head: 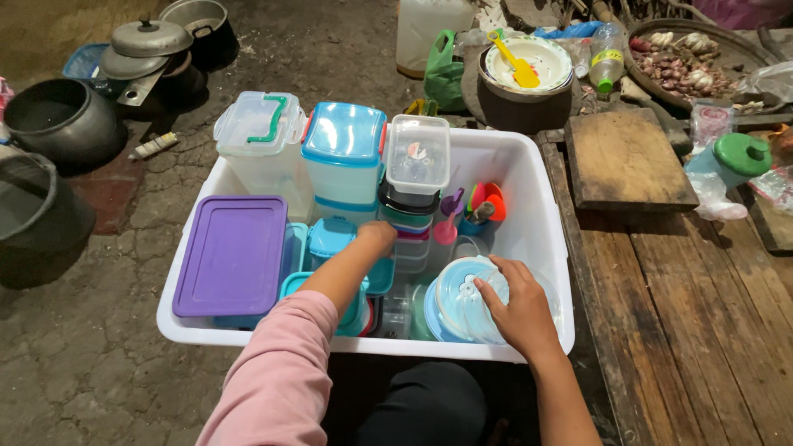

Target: The person sits on the ground with a white tub on their lap and sorts plastic food containers, lids, bottles and cups, matching lids to containers and stacking items in the tub. They also handle a round clear container and a blue lidded pot on the wooden bench before returning items to the tub.

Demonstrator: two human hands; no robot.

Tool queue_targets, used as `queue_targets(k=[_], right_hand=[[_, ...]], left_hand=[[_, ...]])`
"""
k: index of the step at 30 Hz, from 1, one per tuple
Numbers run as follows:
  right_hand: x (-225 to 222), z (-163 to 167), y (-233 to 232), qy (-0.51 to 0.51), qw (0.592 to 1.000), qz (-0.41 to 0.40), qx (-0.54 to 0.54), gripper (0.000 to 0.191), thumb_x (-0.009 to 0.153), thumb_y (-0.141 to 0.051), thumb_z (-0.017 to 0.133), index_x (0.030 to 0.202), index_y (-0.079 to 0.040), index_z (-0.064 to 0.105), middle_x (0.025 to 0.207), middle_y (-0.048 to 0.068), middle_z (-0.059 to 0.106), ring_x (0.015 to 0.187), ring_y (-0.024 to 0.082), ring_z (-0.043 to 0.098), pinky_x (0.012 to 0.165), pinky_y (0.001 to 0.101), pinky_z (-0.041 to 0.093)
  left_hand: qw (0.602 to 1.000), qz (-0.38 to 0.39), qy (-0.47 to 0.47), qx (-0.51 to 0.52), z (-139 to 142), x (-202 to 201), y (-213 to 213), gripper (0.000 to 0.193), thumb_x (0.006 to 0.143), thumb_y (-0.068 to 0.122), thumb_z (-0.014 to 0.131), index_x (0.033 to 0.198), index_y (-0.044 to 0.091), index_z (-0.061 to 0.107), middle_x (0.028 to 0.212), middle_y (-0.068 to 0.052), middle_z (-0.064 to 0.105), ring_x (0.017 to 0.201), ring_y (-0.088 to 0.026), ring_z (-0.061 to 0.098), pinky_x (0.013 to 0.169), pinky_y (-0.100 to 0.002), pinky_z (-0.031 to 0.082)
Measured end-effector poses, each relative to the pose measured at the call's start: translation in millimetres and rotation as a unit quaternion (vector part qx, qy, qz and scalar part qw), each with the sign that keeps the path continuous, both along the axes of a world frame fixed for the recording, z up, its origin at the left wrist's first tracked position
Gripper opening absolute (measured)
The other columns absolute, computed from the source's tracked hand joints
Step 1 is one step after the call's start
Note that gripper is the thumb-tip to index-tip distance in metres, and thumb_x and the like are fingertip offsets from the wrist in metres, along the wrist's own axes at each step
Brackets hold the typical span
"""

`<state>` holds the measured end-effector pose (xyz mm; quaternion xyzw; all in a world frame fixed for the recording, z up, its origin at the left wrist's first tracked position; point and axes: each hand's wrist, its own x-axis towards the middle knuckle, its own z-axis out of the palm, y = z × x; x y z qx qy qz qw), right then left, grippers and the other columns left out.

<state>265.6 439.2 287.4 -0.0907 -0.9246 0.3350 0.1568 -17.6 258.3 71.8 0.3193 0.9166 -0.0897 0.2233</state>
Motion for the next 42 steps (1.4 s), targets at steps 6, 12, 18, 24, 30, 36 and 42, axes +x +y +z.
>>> queue_targets(k=[6, 12, 18, 24, 30, 36, 42], right_hand=[[-1.2, 0.2, -1.4, 0.001, 1.000, 0.000, 0.000, 0.047, 0.086, -0.029, 0.075, 0.123, -0.001, 0.067, 0.119, 0.019, 0.069, 0.109, 0.038, 0.067, 0.092, 0.0427, 0.053], [-2.8, 0.8, -4.3, -0.019, 1.000, 0.002, -0.001, 0.046, 0.087, -0.028, 0.075, 0.124, -0.002, 0.067, 0.122, 0.018, 0.068, 0.111, 0.038, 0.065, 0.093, 0.0433, 0.051], [-3.8, -1.0, -5.1, -0.018, 1.000, 0.001, 0.005, 0.046, 0.087, -0.028, 0.075, 0.124, -0.003, 0.067, 0.121, 0.018, 0.068, 0.111, 0.037, 0.065, 0.094, 0.0431, 0.051], [-4.2, -2.8, -4.7, -0.015, 1.000, 0.008, 0.016, 0.046, 0.087, -0.029, 0.074, 0.124, -0.003, 0.067, 0.121, 0.017, 0.068, 0.111, 0.037, 0.065, 0.094, 0.0434, 0.051], [-2.7, -1.6, -3.4, -0.030, 0.999, 0.005, 0.011, 0.047, 0.087, -0.030, 0.074, 0.125, -0.004, 0.066, 0.122, 0.016, 0.068, 0.112, 0.037, 0.065, 0.094, 0.0431, 0.051], [-4.0, 1.1, -4.3, -0.044, 0.999, -0.001, 0.007, 0.047, 0.087, -0.031, 0.073, 0.125, -0.004, 0.066, 0.122, 0.016, 0.068, 0.111, 0.037, 0.065, 0.094, 0.0430, 0.051], [-3.2, 3.2, -6.3, -0.047, 0.999, -0.004, 0.003, 0.047, 0.088, -0.032, 0.073, 0.124, -0.005, 0.066, 0.123, 0.015, 0.067, 0.112, 0.036, 0.065, 0.093, 0.0429, 0.051]], left_hand=[[0.998, 0.028, -0.005, 0.053, -21.5, -15.5, -14.0, 0.028, 0.093, 0.011, 0.061, 0.115, 0.009, 0.076, 0.126, -0.017, 0.070, 0.116, -0.038, 0.069, 0.092, -0.047, 0.059], [0.998, -0.006, -0.017, 0.060, -19.9, -16.4, -20.4, 0.027, 0.092, 0.008, 0.060, 0.112, 0.005, 0.077, 0.124, -0.019, 0.071, 0.114, -0.039, 0.069, 0.091, -0.047, 0.059], [0.998, -0.008, -0.041, 0.056, -15.1, -20.8, -25.8, 0.025, 0.085, 0.003, 0.065, 0.108, 0.002, 0.077, 0.119, -0.022, 0.072, 0.113, -0.040, 0.069, 0.091, -0.048, 0.058], [0.997, 0.002, -0.003, 0.078, -19.5, -16.1, -30.9, 0.025, 0.084, 0.003, 0.066, 0.106, 0.002, 0.078, 0.117, -0.023, 0.073, 0.111, -0.040, 0.071, 0.089, -0.047, 0.059], [0.988, 0.082, 0.027, 0.128, 20.5, -3.0, -21.5, 0.026, 0.085, 0.010, 0.065, 0.107, 0.005, 0.077, 0.119, -0.022, 0.072, 0.110, -0.039, 0.071, 0.088, -0.047, 0.060], [0.802, 0.413, -0.074, 0.426, 98.7, -9.0, 19.1, 0.049, 0.098, 0.037, 0.056, 0.092, -0.008, 0.074, 0.096, -0.029, 0.076, 0.082, -0.039, 0.073, 0.076, -0.044, 0.059], [0.514, 0.524, -0.294, 0.612, 69.9, -33.4, 50.8, 0.041, 0.103, 0.035, 0.049, 0.084, -0.001, 0.057, 0.079, -0.024, 0.073, 0.053, -0.027, 0.065, 0.049, -0.040, 0.047]])
